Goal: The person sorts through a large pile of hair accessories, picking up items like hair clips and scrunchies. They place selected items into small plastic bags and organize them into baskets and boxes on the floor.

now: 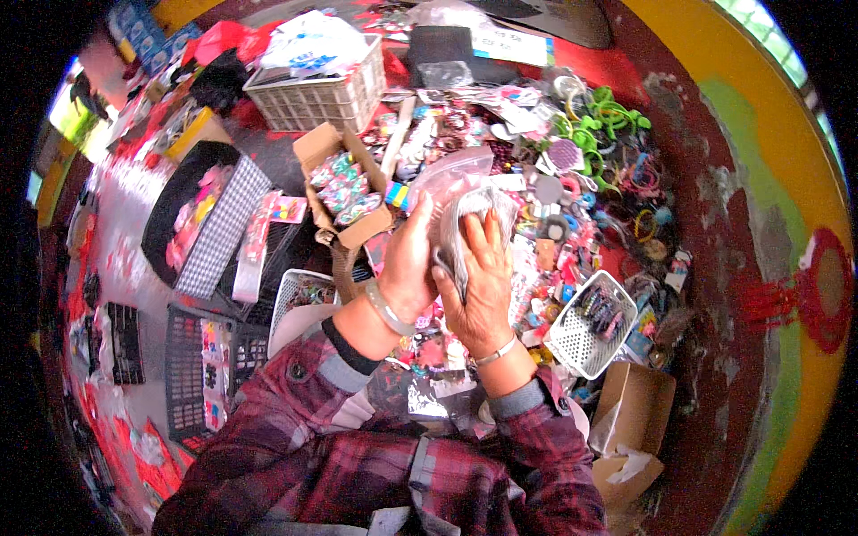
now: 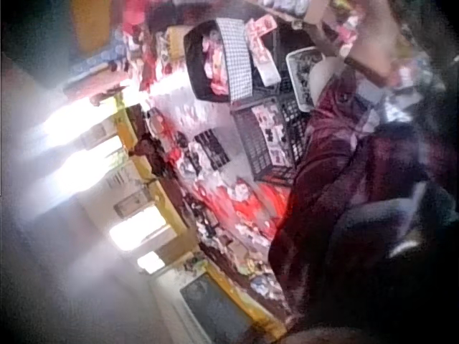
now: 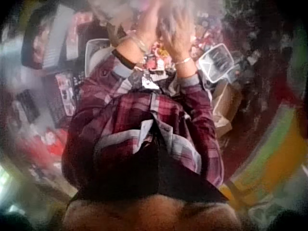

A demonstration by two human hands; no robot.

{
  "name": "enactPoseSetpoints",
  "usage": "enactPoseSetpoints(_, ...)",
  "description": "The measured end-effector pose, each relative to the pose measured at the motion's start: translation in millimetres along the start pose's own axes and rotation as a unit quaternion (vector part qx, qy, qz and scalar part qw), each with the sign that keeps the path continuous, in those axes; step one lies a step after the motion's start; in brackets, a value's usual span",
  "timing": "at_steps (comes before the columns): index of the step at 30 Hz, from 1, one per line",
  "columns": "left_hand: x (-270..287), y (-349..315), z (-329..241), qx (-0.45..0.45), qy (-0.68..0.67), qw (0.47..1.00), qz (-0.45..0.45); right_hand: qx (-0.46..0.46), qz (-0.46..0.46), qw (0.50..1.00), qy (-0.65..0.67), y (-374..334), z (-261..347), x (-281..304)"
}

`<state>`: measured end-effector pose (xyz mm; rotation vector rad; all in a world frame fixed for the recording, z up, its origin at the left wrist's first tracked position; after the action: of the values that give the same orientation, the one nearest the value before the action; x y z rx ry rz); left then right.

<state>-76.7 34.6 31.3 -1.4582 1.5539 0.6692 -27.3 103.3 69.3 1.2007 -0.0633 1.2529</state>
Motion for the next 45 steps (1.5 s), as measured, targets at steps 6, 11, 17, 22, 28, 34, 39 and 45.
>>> enactPoseSetpoints(6, 8, 2, -30, -0.054, -0.015, 0.998, -0.037, -0.003, -0.03, 0.99, 0.135, -12, 21, -10)
enactPoseSetpoints(11, 17, 14, -33, -0.041, -0.1, 0.994, -0.019, 0.079, -0.026, 0.994, 0.069, -16, 20, -16)
enactPoseSetpoints(17, 24, 15, -80, -0.125, -0.062, 0.99, -0.02, -0.067, -0.065, 0.981, 0.168, -28, -16, -7)
enactPoseSetpoints(22, 24, 5, -77, -0.133, -0.023, 0.987, -0.086, -0.401, -0.173, 0.726, 0.53, -22, -86, 9)
enactPoseSetpoints(28, 1, -7, -22, -0.032, 0.082, 0.995, -0.037, -0.19, -0.127, 0.874, 0.428, 22, -22, 36)
enactPoseSetpoints(34, 22, -3, -2, -0.031, 0.048, 0.998, -0.031, 0.027, 0.021, 0.997, 0.076, 24, 13, -6)
enactPoseSetpoints(39, 9, -6, -4, -0.02, 0.02, 0.999, -0.037, 0.01, -0.069, 0.998, 0.008, 27, 0, 6)
enactPoseSetpoints(45, -1, -9, -4, -0.006, 0.072, 0.997, 0.003, -0.068, -0.114, 0.991, 0.026, 21, -20, 9)
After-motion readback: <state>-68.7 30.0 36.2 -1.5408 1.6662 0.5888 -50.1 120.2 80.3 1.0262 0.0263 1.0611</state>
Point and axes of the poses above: each hand's wrist, its own y-axis towards the middle knuckle, its own x-axis out of the back of the hand, z = x × y, the point moved 8 cm from there along y, towards the middle knuckle, and after that the axes turned 9 degrees about -z, right-handed, at the moved point
